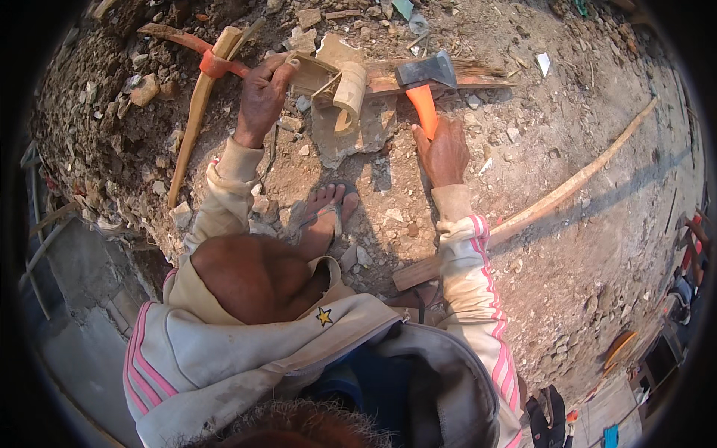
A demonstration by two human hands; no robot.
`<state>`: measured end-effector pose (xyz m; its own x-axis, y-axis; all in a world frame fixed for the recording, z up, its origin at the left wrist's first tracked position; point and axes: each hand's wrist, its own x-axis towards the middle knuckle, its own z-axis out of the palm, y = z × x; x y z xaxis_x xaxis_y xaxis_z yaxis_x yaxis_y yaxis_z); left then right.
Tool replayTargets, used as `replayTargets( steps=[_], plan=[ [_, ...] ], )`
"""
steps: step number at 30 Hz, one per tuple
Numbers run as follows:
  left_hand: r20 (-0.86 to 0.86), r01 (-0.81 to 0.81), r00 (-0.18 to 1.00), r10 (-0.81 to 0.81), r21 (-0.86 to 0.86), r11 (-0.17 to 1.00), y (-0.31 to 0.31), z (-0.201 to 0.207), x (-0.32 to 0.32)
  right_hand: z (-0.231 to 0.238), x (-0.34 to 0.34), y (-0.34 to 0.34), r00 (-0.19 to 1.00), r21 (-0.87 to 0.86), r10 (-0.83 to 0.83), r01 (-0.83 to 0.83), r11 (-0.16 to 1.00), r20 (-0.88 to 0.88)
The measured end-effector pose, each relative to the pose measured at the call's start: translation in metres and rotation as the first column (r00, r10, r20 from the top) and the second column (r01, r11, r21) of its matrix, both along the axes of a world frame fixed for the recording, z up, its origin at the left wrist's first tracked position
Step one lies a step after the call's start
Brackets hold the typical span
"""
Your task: The person shapes a segment of bamboo by hand using a small axe, striking the wood to remove pieces while supporting it on a wooden board.
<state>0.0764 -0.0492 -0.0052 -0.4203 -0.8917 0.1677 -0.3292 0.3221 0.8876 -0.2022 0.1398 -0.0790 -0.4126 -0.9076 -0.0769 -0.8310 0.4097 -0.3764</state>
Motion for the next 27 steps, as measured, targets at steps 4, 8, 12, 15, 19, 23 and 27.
replayTargets(
  steps=[4,8,12,15,19,23,27],
  plan=[
    [0.045,0.089,0.995,-0.086,-0.082,0.993,0.013,0.009,-0.011,0.053,0.016,-0.044,0.907,-0.171,0.032,0.044,0.984,0.421],
    [0.028,0.149,0.989,-0.146,-0.176,0.973,0.034,0.025,-0.029,0.053,0.058,-0.061,0.795,0.042,0.048,-0.092,0.995,0.604],
    [-0.007,0.057,0.998,-0.059,-0.153,0.987,0.026,-0.001,-0.017,0.011,0.073,-0.051,0.707,-0.164,0.115,0.001,0.986,0.697],
    [-0.211,-0.086,0.965,0.158,0.314,0.946,0.012,-0.012,0.009,0.030,0.062,-0.046,0.063,0.107,-0.111,0.058,0.993,0.992],
    [-0.416,-0.034,0.814,0.406,0.664,0.747,-0.004,-0.019,0.033,0.028,0.037,-0.030,0.465,-0.024,0.097,-0.160,0.987,0.880],
    [-0.519,0.107,0.765,0.381,0.686,0.719,-0.004,-0.017,0.035,0.044,0.036,-0.018,0.843,0.095,0.294,-0.373,0.923,0.451],
    [-0.580,0.201,0.733,0.356,0.685,0.700,0.004,-0.019,0.027,0.063,0.051,-0.034,0.755,-0.186,0.189,-0.090,0.978,0.628]
  ],
)
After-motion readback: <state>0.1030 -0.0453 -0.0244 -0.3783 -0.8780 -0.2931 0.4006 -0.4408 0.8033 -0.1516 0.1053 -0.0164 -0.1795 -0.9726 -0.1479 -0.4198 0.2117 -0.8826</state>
